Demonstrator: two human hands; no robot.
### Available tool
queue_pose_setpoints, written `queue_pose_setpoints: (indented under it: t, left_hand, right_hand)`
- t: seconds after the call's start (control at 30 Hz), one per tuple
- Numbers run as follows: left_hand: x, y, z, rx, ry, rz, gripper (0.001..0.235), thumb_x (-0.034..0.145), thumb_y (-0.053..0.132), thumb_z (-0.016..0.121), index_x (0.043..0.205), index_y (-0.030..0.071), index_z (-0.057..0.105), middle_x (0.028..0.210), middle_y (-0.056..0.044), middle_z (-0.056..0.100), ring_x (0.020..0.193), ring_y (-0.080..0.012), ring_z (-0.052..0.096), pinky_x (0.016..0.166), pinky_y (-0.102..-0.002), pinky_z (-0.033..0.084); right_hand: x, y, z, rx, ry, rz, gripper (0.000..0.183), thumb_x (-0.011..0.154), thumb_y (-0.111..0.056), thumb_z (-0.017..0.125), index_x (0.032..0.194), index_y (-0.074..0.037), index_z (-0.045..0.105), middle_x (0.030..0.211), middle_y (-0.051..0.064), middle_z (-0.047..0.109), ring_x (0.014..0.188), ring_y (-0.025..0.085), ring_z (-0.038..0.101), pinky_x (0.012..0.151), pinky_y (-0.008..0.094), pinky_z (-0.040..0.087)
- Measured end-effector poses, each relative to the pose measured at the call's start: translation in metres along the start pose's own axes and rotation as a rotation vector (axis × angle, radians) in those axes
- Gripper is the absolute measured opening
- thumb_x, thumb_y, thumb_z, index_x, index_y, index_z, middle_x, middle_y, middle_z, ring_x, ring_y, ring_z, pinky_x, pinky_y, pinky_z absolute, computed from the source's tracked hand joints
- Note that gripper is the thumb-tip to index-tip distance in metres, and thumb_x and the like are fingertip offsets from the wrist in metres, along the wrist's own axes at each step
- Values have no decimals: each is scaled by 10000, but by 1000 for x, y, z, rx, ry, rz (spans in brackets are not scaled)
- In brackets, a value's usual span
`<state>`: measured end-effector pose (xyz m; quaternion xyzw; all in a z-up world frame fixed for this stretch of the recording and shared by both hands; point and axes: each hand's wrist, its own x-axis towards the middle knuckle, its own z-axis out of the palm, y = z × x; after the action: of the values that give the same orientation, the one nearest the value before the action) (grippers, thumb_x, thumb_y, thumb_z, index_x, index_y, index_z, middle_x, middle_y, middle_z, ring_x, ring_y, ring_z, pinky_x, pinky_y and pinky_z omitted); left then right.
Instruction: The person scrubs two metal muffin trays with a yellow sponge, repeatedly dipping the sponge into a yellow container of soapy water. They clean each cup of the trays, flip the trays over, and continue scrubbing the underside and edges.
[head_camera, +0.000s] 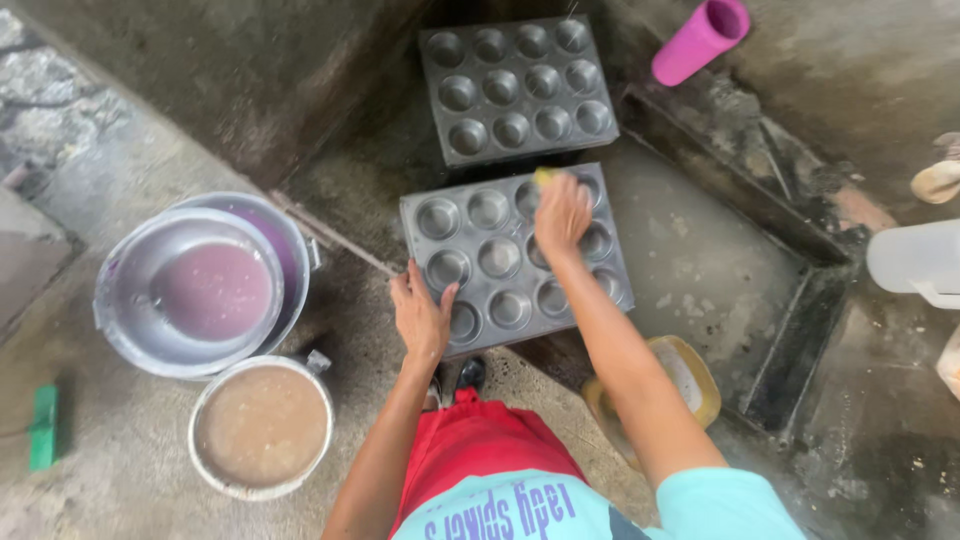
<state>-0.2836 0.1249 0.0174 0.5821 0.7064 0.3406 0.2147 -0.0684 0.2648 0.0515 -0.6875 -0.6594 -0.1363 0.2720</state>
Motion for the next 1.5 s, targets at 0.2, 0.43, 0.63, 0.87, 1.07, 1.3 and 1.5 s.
queue_pose_setpoints:
  t: [0.2, 0.43, 0.63, 0.87, 1.07, 1.3, 1.5]
  left_hand:
    - [4, -2, 1, 47, -16, 16, 831, 871, 373, 798, 1478, -38, 406, 1272, -253, 514, 1159, -434, 523, 883, -488, 509]
    - [28, -2, -15, 27, -60, -90, 518, 837, 233, 750, 1261, -1, 568, 1159, -239, 626, 1010, -432, 639, 812, -521, 525]
    - [52, -7, -14, 197, -173, -102, 417, 867, 280, 802, 1054, -21, 581, 951, -258, 718, 890, -481, 695, 771, -543, 553]
    - [64, -6, -9, 220, -211, -124, 461, 854, 259, 809, 1095, -38, 552, 947, -289, 719, 923, -503, 691, 811, -545, 550]
    - [61, -9, -7, 229, -188, -116, 475, 855, 267, 822, 1094, -38, 547, 955, -297, 712, 923, -512, 685, 802, -556, 545]
    - [59, -9, -8, 228, -172, -96, 480, 854, 279, 816, 1097, -44, 558, 961, -300, 711, 933, -509, 689, 813, -553, 549]
    - [65, -6, -12, 99, -239, -185, 351, 915, 242, 784, 1053, -31, 611, 947, -231, 732, 921, -428, 705, 866, -510, 540]
  right_hand:
    - [-15, -126, 66, 132, -249, -185, 134, 891, -239, 633, 925, -123, 690, 864, 113, 694, 792, 313, 674, 715, 487, 466]
    - [-48, -32, 22, 128, -144, -412, 182, 843, -131, 589, 984, -165, 700, 894, 51, 674, 828, 268, 643, 719, 475, 410]
    - [-70, 112, -47, -170, -50, -91, 151, 965, -217, 555, 1003, -99, 642, 833, 68, 671, 703, 271, 639, 667, 466, 389]
    - [-134, -65, -42, 168, -197, -59, 99, 928, -178, 552, 870, -144, 625, 748, 69, 621, 690, 288, 606, 674, 478, 365]
    - [-165, -102, -88, 227, -155, -309, 74, 924, -211, 655, 924, -136, 654, 787, 44, 620, 732, 239, 604, 687, 428, 372]
    - [-162, 135, -87, -208, -80, -50, 116, 952, -235, 641, 892, -140, 614, 826, 65, 590, 800, 271, 578, 717, 463, 376]
    - [-148, 196, -100, 1062, 46, 964, 276, 1060, -270, 568, 1204, -36, 601, 1138, 141, 680, 1020, 316, 668, 824, 436, 589]
